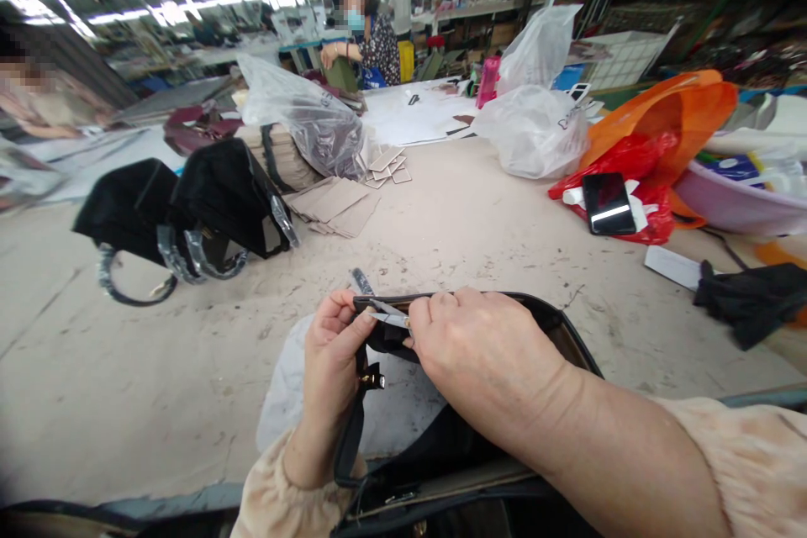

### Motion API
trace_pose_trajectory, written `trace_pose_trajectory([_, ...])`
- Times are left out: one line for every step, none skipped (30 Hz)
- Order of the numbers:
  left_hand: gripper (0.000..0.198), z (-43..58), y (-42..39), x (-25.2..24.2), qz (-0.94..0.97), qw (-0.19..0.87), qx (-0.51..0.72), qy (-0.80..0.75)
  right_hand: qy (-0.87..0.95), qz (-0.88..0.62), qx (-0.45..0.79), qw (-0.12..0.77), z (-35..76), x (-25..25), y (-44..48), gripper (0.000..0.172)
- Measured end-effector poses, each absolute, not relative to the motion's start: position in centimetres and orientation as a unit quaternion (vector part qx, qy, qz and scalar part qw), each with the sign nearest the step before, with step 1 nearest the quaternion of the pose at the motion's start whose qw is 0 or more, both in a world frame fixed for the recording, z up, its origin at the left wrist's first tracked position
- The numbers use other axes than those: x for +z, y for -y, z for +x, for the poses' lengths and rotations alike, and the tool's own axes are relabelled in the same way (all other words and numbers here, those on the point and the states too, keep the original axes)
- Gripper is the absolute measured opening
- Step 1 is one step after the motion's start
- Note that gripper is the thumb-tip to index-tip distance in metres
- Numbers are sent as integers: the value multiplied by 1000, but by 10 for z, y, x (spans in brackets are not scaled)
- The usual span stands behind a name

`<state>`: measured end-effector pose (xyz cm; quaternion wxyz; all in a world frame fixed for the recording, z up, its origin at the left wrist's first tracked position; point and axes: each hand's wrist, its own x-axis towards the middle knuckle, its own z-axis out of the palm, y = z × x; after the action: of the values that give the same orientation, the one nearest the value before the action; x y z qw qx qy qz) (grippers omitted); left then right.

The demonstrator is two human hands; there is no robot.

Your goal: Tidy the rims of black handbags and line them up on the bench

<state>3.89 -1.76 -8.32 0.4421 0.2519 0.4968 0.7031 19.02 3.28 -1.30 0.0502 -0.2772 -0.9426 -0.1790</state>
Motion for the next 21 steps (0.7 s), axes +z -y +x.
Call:
trace_pose_trajectory([21, 39, 17, -83, 251, 444, 703, -495, 943, -275, -182, 49, 190, -13, -33, 20])
trace_pose_trajectory([21, 39, 17, -84, 249, 445, 704, -494, 943, -272, -184, 51, 190, -13, -33, 20])
trace_pose_trajectory([21, 39, 16, -84, 248, 446, 705, -492, 943, -270, -185, 56, 190, -13, -33, 20])
trace_pose_trajectory([21, 39, 16, -83, 247, 447, 706, -491, 942, -271, -187, 61, 191, -13, -33, 20])
trace_pose_trajectory([21, 39, 16, -83, 245, 447, 707, -490, 942, -271, -187, 66, 192, -14, -32, 20])
trace_pose_trajectory([22, 39, 16, -83, 244, 447, 708, -489, 941, -273, -186, 67, 193, -15, -32, 20])
trace_pose_trajectory([22, 39, 16, -82, 242, 446, 710, -489, 941, -275, -185, 66, 194, -15, -31, 19])
trace_pose_trajectory([22, 40, 16, -82, 239, 445, 711, -490, 942, -276, -180, 62, 194, -16, -30, 17])
trace_pose_trajectory([22, 40, 16, -82, 237, 444, 711, -491, 943, -279, -173, 57, 195, -16, -28, 15])
trace_pose_trajectory([22, 40, 16, -81, 235, 443, 711, -493, 944, -281, -163, 52, 195, -16, -27, 13])
trace_pose_trajectory([22, 40, 16, -81, 233, 442, 711, -496, 945, -284, -152, 48, 195, -15, -25, 12])
trace_pose_trajectory([22, 40, 17, -81, 231, 440, 710, -498, 946, -287, -142, 47, 196, -14, -23, 12])
trace_pose_trajectory([22, 41, 17, -81, 229, 438, 710, -501, 947, -287, -135, 51, 196, -12, -21, 14])
trace_pose_trajectory([22, 41, 17, -80, 228, 437, 710, -502, 947, -286, -135, 59, 196, -9, -19, 17])
trace_pose_trajectory([22, 42, 16, -80, 226, 437, 710, -504, 945, -285, -141, 71, 196, -7, -18, 20])
trace_pose_trajectory([22, 42, 16, -80, 225, 436, 711, -504, 943, -284, -151, 84, 196, -4, -18, 22])
trace_pose_trajectory([22, 43, 15, -79, 223, 436, 712, -503, 940, -285, -162, 96, 195, -2, -18, 24])
trace_pose_trajectory([22, 43, 14, -79, 221, 437, 713, -502, 937, -285, -170, 105, 195, 0, -18, 24])
trace_pose_trajectory([22, 43, 13, -79, 219, 436, 715, -500, 936, -284, -175, 109, 193, 1, -19, 24])
trace_pose_trajectory([21, 43, 13, -78, 218, 436, 717, -499, 937, -283, -175, 107, 192, 1, -20, 23])
trace_pose_trajectory([21, 43, 12, -78, 218, 435, 717, -499, 938, -282, -173, 102, 190, 1, -22, 23])
